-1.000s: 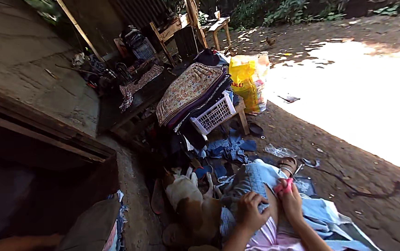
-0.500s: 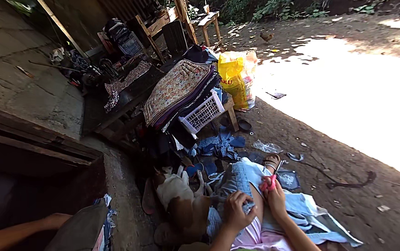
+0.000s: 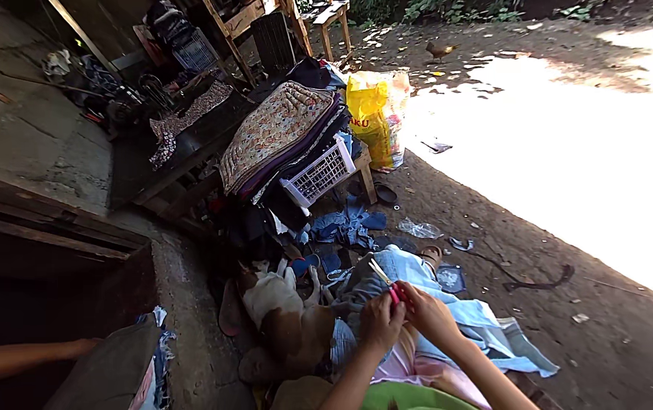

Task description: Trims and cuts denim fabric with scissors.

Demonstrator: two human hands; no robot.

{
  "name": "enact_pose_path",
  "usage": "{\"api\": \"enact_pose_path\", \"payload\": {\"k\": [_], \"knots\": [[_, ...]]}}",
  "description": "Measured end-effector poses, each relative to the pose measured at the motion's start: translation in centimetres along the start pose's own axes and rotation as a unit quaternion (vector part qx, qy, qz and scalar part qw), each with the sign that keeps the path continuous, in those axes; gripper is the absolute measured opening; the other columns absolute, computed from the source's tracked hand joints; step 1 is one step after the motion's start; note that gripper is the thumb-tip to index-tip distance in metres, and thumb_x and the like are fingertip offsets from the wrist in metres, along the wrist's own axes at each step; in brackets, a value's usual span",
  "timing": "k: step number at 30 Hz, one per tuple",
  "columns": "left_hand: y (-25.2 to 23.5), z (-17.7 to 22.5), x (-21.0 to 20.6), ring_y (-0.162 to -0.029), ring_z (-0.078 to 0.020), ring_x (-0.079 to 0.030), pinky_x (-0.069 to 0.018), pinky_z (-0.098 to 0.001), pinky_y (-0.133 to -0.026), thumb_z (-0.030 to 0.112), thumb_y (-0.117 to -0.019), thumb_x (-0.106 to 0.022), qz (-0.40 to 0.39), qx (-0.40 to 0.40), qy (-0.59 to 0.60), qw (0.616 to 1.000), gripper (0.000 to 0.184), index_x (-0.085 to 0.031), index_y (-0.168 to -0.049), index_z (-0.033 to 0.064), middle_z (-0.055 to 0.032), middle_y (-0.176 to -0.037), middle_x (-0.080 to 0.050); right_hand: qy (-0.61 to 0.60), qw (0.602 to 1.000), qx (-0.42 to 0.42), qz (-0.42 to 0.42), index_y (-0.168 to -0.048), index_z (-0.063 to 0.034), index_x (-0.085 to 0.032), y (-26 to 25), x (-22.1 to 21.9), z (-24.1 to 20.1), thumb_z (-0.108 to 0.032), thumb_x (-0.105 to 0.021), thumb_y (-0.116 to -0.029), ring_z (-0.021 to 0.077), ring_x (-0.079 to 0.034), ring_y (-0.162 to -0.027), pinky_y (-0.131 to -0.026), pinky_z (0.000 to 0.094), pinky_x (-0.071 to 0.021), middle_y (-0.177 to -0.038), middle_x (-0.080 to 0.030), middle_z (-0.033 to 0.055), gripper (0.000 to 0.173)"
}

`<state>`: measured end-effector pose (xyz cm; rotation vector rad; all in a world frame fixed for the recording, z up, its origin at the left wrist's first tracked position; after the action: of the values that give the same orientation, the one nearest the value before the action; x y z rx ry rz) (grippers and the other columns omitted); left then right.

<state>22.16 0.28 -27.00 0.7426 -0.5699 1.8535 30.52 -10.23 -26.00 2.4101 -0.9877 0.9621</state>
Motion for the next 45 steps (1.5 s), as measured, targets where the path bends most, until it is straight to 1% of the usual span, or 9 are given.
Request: {"api": "enact_pose_path", "payload": {"k": [7, 10, 14, 23, 27, 31, 34, 38, 45], "knots": [[0.2, -0.8, 0.0, -0.081, -0.0324, -0.071, -0.0553, -0.0492, -0.076, 0.019, -0.0999, -0.052, 0.025, -0.039, 0.017, 0.999, 0.034, -0.071, -0.093, -0.0081, -0.0194, -0.083, -0.07, -0.028, 0.992, -0.004, -0.123, -0.138, -0.0044, -0.058, -0.8, 0.9, 1.3, -0.022, -0.068, -0.0965, 0.0418, -0.07, -0.094, -0.083, 0.0623, -0.0527, -0.105, -0.072, 0.022, 0.046], [0.6, -1.3, 1.2, -0.09, -0.0349, -0.071, -0.0559, -0.0515, -0.083, 0.025, -0.093, -0.062, -0.003, -0.066, 0.06, 0.996, 0.043, -0.068, -0.114, -0.0119, -0.0226, -0.097, -0.072, -0.097, 0.991, -0.015, -0.091, -0.14, 0.0005, -0.056, -0.4, 1.4, 1.0, -0.02, -0.065, -0.0967, 0.0434, -0.07, -0.09, -0.083, 0.0647, -0.0518, -0.103, -0.071, 0.0248, 0.049], [2.1, -2.4, 4.4, -0.127, -0.0437, -0.056, -0.0442, -0.0593, -0.106, 0.029, -0.0727, -0.086, -0.092, -0.081, 0.015, 0.992, 0.079, -0.058, -0.14, -0.0019, -0.0273, -0.136, -0.058, -0.307, 0.944, -0.081, -0.091, -0.149, -0.0008, -0.043, 1.3, 3.0, 0.7, -0.016, -0.044, -0.1035, 0.0078, -0.06, -0.06, -0.054, 0.0258, -0.0502, -0.095, -0.072, 0.0071, 0.048], [2.5, -7.5, 4.4, -0.129, -0.0395, -0.056, -0.0453, -0.0557, -0.107, 0.013, -0.0906, -0.071, -0.027, -0.076, 0.027, 0.996, 0.053, -0.059, -0.14, -0.0002, -0.0235, -0.14, -0.057, -0.384, 0.913, -0.105, -0.092, -0.134, -0.0011, -0.052, 7.0, 0.6, 2.2, -0.012, -0.05, -0.0984, -0.0031, -0.053, -0.06, -0.055, 0.0146, -0.0438, -0.082, -0.067, -0.0029, 0.037], [1.7, -9.5, 3.7, -0.13, -0.0403, -0.056, -0.0359, -0.0555, -0.115, 0.011, -0.0986, -0.057, 0.018, -0.14, 0.046, 0.989, 0.028, -0.069, -0.117, -0.0058, -0.0242, -0.13, -0.065, -0.452, 0.875, -0.146, -0.093, -0.124, -0.0056, -0.058, 8.6, -0.4, 1.4, -0.018, -0.041, -0.1011, -0.003, -0.053, -0.057, -0.053, 0.0139, -0.0422, -0.072, -0.063, -0.007, 0.031], [1.8, -8.0, 4.4, -0.093, -0.0363, -0.069, -0.0557, -0.0498, -0.083, 0.01, -0.1013, -0.048, 0.025, -0.17, -0.007, 0.985, 0.027, -0.066, -0.109, -0.009, -0.0242, -0.104, -0.068, -0.56, 0.791, -0.163, -0.185, -0.116, -0.016, -0.06, 10.3, -2.8, 0.3, -0.061, -0.034, -0.1006, -0.0022, -0.052, -0.057, -0.05, 0.0148, -0.0404, -0.073, -0.064, -0.0104, 0.054], [2.6, -6.0, 4.7, -0.074, -0.0282, -0.068, -0.0568, -0.0397, -0.065, 0.013, -0.0919, -0.057, 0.039, -0.227, -0.008, 0.973, 0.025, -0.069, -0.102, -0.0069, -0.0187, -0.088, -0.068, -0.587, 0.77, -0.153, -0.197, -0.116, -0.0165, -0.063, 10.6, -3.8, -0.1, -0.067, -0.04, -0.0974, -0.0036, -0.05, -0.055, -0.047, 0.0132, -0.037, -0.073, -0.061, -0.0118, 0.059], [4.4, -4.0, 5.2, -0.07, -0.0263, -0.066, -0.0543, -0.0373, -0.06, 0.015, -0.0898, -0.069, 0.065, -0.204, -0.023, 0.977, 0.022, -0.072, -0.1, -0.0038, -0.0158, -0.084, -0.065, -0.564, 0.787, -0.177, -0.175, -0.085, -0.0212, -0.06, 10.7, -4.6, -0.4, -0.053, -0.04, -0.1015, -0.0053, -0.045, -0.051, -0.046, 0.0127, -0.0327, -0.065, -0.056, -0.0126, 0.041], [5.7, -2.6, 4.5, -0.085, -0.0273, -0.071, -0.0585, -0.0369, -0.071, 0.003, -0.0873, -0.069, 0.069, -0.181, -0.029, 0.981, 0.015, -0.075, -0.101, -0.0009, -0.0169, -0.101, -0.07, -0.548, 0.807, -0.167, -0.145, -0.097, -0.017, -0.06, 9.0, -4.3, -0.5, -0.046, -0.038, -0.1031, -0.0037, -0.042, -0.047, -0.045, 0.013, -0.0348, -0.059, -0.051, -0.0106, 0.038]]}}
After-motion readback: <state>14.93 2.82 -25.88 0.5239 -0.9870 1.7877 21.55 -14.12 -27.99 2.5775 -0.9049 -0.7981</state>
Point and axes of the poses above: each hand's wrist, its own y-axis away from the middle knuckle, its own x-axis out of the back of the hand, z = x × y, the point moved 2 cm from there along -y, towards the middle knuckle
